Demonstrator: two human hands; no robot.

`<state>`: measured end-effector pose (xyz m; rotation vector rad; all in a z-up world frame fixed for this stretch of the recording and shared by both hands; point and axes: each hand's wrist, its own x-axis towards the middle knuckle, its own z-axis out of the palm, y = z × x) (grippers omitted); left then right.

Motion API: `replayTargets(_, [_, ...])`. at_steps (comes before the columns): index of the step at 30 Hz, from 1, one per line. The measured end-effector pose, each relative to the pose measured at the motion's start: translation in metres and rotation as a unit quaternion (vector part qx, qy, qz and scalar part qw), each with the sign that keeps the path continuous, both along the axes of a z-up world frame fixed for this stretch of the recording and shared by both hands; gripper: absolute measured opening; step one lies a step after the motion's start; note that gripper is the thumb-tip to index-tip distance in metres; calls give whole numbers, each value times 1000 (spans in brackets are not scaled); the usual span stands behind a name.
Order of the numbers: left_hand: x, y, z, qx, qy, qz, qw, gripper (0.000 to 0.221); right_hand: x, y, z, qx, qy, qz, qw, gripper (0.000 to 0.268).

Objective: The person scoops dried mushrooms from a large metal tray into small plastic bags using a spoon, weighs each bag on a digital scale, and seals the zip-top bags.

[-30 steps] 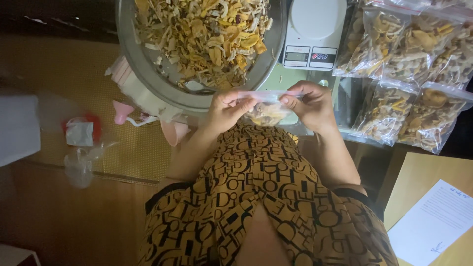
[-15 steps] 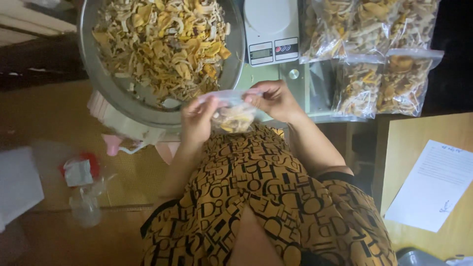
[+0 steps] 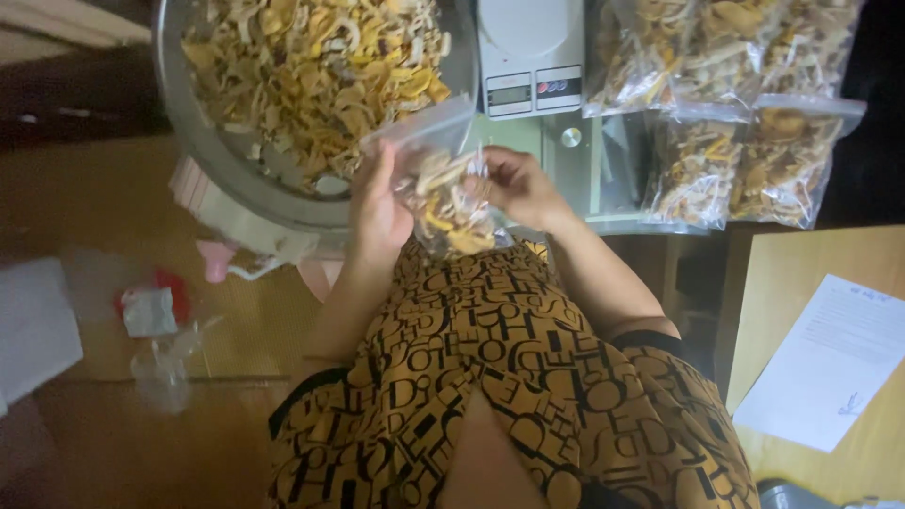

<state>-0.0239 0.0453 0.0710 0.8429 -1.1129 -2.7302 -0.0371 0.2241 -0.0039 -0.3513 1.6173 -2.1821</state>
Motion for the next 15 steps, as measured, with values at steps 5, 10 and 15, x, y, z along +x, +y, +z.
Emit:
replayTargets(5, [-4, 8, 24, 36, -69, -138, 987, 30, -5, -2, 6, 106, -125, -102, 981, 41])
replayTargets(10, [6, -2, -51, 75, -69, -182, 978, 37, 0, -11, -1, 139, -135, -55, 980, 80])
replayTargets(15, [13, -3, -89, 15, -101, -128, 986, 54, 9, -6, -28, 117, -226, 6, 967, 89])
